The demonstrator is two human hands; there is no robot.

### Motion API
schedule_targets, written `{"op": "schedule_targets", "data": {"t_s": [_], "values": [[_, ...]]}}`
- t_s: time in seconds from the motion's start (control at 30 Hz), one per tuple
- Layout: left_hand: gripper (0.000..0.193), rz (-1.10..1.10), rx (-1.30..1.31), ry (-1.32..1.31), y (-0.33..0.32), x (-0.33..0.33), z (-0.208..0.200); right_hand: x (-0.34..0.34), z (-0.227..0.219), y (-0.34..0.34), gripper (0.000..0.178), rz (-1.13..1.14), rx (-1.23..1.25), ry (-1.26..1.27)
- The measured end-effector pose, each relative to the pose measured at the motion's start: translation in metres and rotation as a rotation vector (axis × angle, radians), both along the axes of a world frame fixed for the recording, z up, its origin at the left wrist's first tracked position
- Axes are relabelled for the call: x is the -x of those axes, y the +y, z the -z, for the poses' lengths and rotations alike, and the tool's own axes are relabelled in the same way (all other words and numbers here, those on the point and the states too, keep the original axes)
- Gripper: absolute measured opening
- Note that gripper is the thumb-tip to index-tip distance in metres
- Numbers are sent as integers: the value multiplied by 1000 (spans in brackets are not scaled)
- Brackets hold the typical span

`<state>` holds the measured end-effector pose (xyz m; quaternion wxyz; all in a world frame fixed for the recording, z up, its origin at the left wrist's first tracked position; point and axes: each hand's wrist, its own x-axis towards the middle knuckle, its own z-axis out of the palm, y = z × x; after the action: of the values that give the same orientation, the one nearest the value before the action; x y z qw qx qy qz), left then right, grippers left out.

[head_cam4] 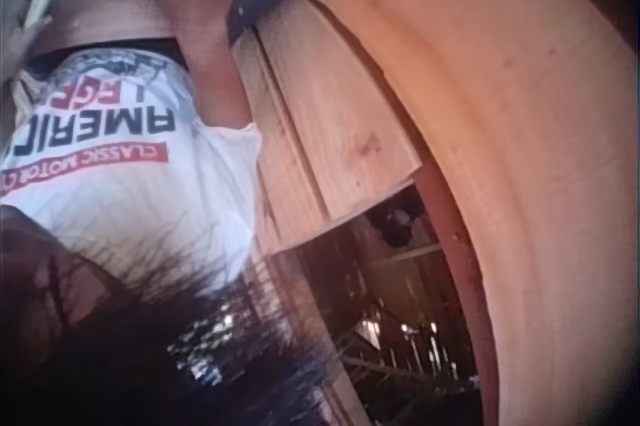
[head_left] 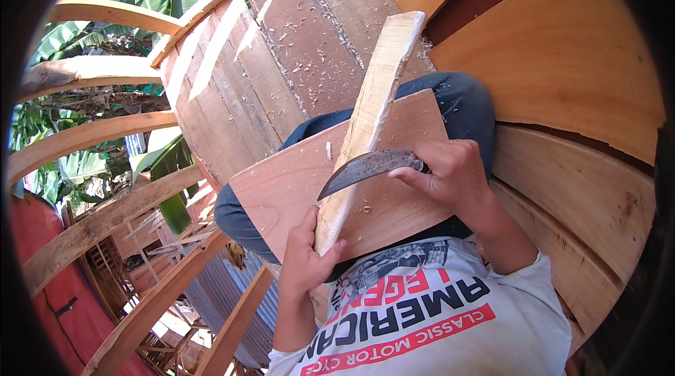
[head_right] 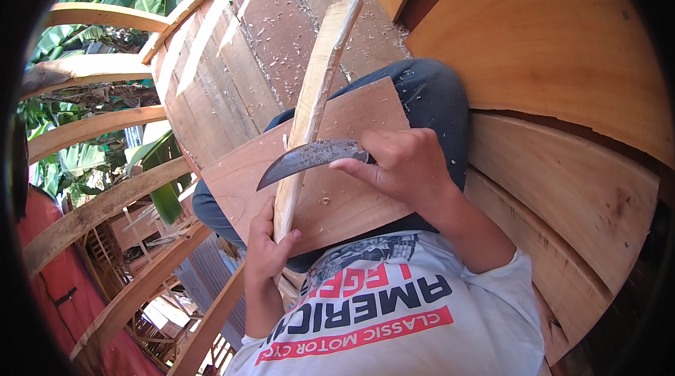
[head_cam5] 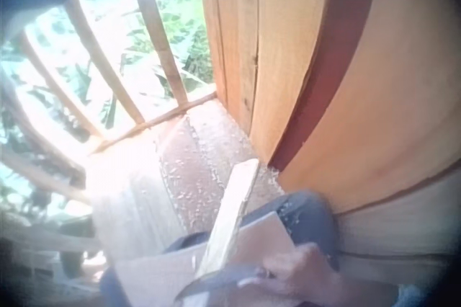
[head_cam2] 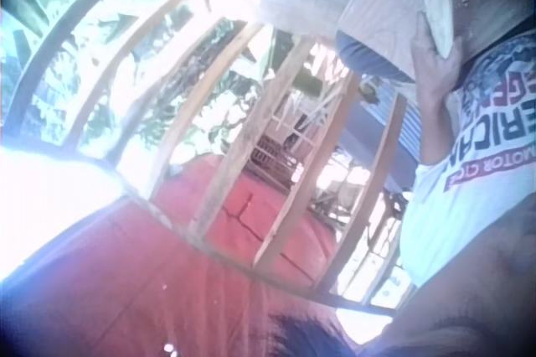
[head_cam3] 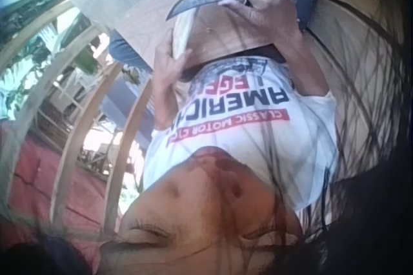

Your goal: The person sits cross-legged on a wooden platform and uses a curved knife to shave and shape a long, thin piece of wood. They hold the wood against a flat board on their lap and repeatedly scrape the blade along its length to remove thin strips of material.

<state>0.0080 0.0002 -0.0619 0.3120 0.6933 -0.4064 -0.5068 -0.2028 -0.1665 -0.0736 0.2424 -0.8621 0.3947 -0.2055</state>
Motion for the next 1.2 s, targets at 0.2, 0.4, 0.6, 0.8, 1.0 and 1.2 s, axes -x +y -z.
{"op": "schedule_targets", "data": {"t_s": [0.2, 0.4, 0.6, 0.8, 1.0, 1.2], "values": [[38, 56, -24, -17, -3, 1, -3, 16, 15, -29, 49, 235, 36, -1], [36, -53, 16, 19, 5, 4, 6, 7, 0, -4, 47, 5, 0, 29], [32, -40, 47, -33, 0, 5, 5, 4, 7, -3, 45, 139, -14, -21], [32, -19, 2, -93, 0, 10, 0, 10, 12, -16, 45, 73, 64, -19], [32, -67, 60, -100, 7, 9, 6, -2, 7, -11, 45, 93, -40, -56], [32, -74, 45, -104, 1, 14, 2, 7, 5, -7, 43, -61, -26, -13]]}}
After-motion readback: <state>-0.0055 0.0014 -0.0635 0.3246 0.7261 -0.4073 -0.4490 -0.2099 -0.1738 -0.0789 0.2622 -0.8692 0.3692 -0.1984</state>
